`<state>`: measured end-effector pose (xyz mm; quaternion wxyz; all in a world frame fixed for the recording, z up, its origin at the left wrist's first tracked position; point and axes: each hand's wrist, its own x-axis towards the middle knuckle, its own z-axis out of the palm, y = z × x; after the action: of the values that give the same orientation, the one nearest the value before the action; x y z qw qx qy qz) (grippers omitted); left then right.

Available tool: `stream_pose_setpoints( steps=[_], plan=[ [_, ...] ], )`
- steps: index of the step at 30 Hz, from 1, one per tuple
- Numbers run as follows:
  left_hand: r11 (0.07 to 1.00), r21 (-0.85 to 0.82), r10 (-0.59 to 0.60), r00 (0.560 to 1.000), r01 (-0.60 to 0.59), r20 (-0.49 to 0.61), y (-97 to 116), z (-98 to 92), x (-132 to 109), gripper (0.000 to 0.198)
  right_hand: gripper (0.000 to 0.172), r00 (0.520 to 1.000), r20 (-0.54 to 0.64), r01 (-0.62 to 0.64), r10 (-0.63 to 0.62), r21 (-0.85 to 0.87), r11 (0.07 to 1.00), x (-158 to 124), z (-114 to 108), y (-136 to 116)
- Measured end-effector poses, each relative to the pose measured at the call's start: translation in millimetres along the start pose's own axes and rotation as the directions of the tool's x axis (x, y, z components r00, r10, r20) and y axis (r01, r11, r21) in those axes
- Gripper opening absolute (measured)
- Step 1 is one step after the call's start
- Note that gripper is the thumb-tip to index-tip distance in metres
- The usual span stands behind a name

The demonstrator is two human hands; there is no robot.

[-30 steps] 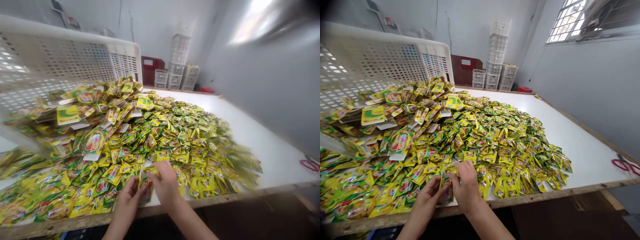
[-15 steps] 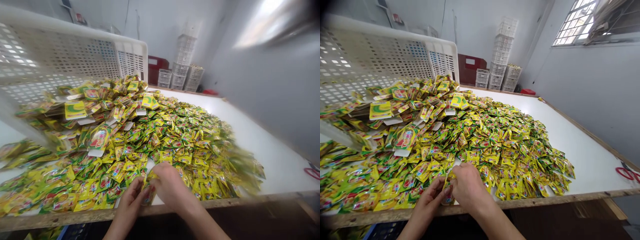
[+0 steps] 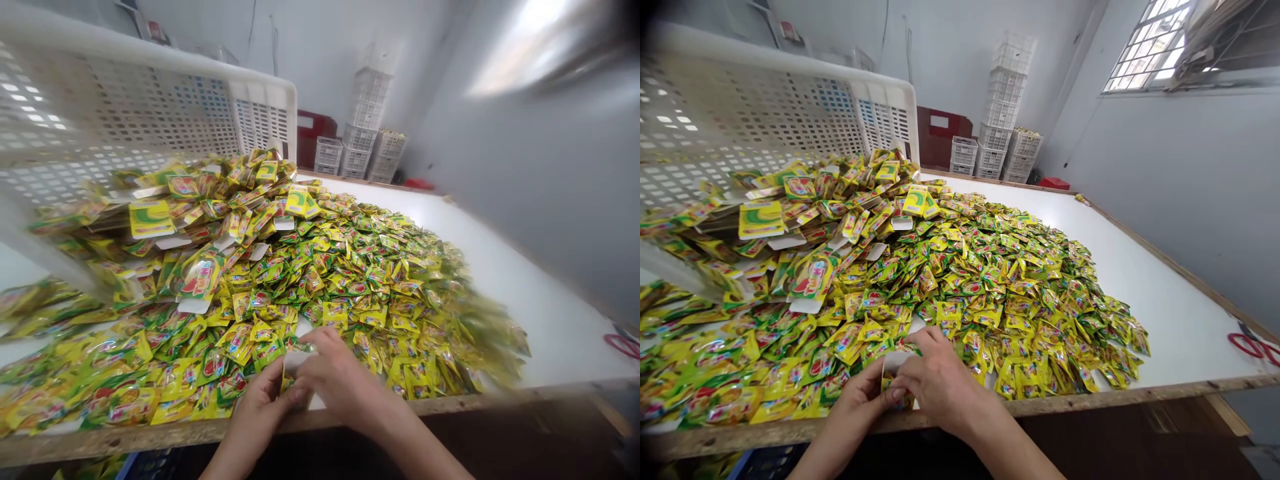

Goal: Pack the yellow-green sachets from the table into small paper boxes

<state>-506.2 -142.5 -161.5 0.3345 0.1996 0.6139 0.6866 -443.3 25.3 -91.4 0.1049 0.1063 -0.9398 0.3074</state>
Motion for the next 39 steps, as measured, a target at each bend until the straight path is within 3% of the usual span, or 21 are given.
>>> stream_pose_setpoints(
  steps=[2, 3, 5, 7, 9, 10, 13, 15, 17, 19, 24, 27, 31, 33, 36, 39],
  plan=[
    [1.000, 0.013, 0.009, 1.000, -0.009, 0.000, -1.3, -0.3, -0.7, 0.037, 0.011, 0.998, -0.061, -0.024, 0.029, 0.084, 0.996, -4.2, -1.8, -1.3],
    [1.000, 0.015, 0.002, 1.000, -0.002, -0.002, -1.7, -0.4, -1.5, 0.037, 0.013, 0.987, -0.131, -0.074, 0.094, 0.149, 0.986, -6.8, -1.7, -1.3],
    [0.999, 0.034, -0.033, 0.999, 0.034, -0.040, -1.4, -1.0, -4.4, 0.038, 0.013, 0.919, -0.223, -0.227, 0.324, 0.370, 0.901, -13.2, 4.1, 0.8],
    [0.996, 0.046, -0.077, 0.993, 0.081, -0.087, 1.0, -3.2, -7.8, 0.040, 0.009, 0.845, -0.098, -0.359, 0.525, 0.625, 0.694, -19.5, 18.0, 4.8],
    [0.992, 0.006, -0.124, 0.989, 0.125, -0.077, 5.7, -7.1, -9.7, 0.041, 0.010, 0.826, 0.080, -0.422, 0.558, 0.745, 0.516, -23.4, 35.0, 8.1],
    [0.989, -0.024, -0.146, 0.988, 0.145, -0.051, 8.7, -9.5, -9.6, 0.040, 0.009, 0.829, 0.107, -0.424, 0.548, 0.760, 0.493, -23.6, 42.1, 8.8],
    [0.986, -0.047, -0.161, 0.987, 0.159, -0.020, 16.4, -16.8, -6.0, 0.039, 0.012, 0.841, -0.104, -0.314, 0.531, 0.705, 0.636, -17.4, 50.1, 6.1],
    [0.993, -0.010, -0.115, 0.988, 0.114, -0.106, 16.7, -21.3, -3.1, 0.040, 0.017, 0.857, -0.238, -0.210, 0.457, 0.648, 0.732, -10.1, 46.0, 2.9],
    [0.997, 0.050, -0.049, 0.975, 0.061, -0.218, 11.9, -24.9, -1.9, 0.037, 0.016, 0.871, -0.292, -0.136, 0.396, 0.630, 0.764, -3.8, 41.3, 1.2],
    [0.991, 0.134, 0.024, 0.958, 0.015, -0.285, 4.6, -26.9, -2.0, 0.034, 0.012, 0.864, -0.298, -0.136, 0.405, 0.637, 0.759, 0.0, 40.4, 2.1],
    [0.963, 0.257, 0.157, 0.945, -0.082, -0.286, -2.0, -23.3, 0.1, 0.037, 0.016, 0.828, -0.318, -0.208, 0.462, 0.592, 0.779, 0.2, 48.1, 8.6],
    [0.901, 0.387, 0.283, 0.941, -0.195, -0.184, 1.7, -24.3, 4.1, 0.031, 0.008, 0.843, -0.359, -0.146, 0.401, 0.564, 0.812, -4.5, 47.4, 7.8],
    [0.765, 0.512, 0.461, 0.887, -0.391, -0.013, 4.6, -29.4, 5.3, 0.025, 0.007, 0.886, -0.375, -0.070, 0.272, 0.471, 0.879, -12.2, 41.1, 2.0],
    [0.767, 0.513, 0.456, 0.890, -0.386, -0.013, 6.6, -29.1, 4.8, 0.025, 0.008, 0.896, -0.343, -0.107, 0.282, 0.450, 0.887, -12.5, 37.2, 1.1],
    [0.827, 0.485, 0.362, 0.929, -0.283, -0.075, 11.4, -25.9, 5.6, 0.020, 0.004, 0.906, -0.266, -0.199, 0.331, 0.423, 0.884, -7.5, 30.6, 4.1],
    [0.856, 0.464, 0.294, 0.953, -0.227, -0.076, 15.1, -24.3, 8.4, 0.020, 0.005, 0.925, -0.225, -0.207, 0.308, 0.383, 0.900, -3.1, 25.0, 8.3]
  ],
)
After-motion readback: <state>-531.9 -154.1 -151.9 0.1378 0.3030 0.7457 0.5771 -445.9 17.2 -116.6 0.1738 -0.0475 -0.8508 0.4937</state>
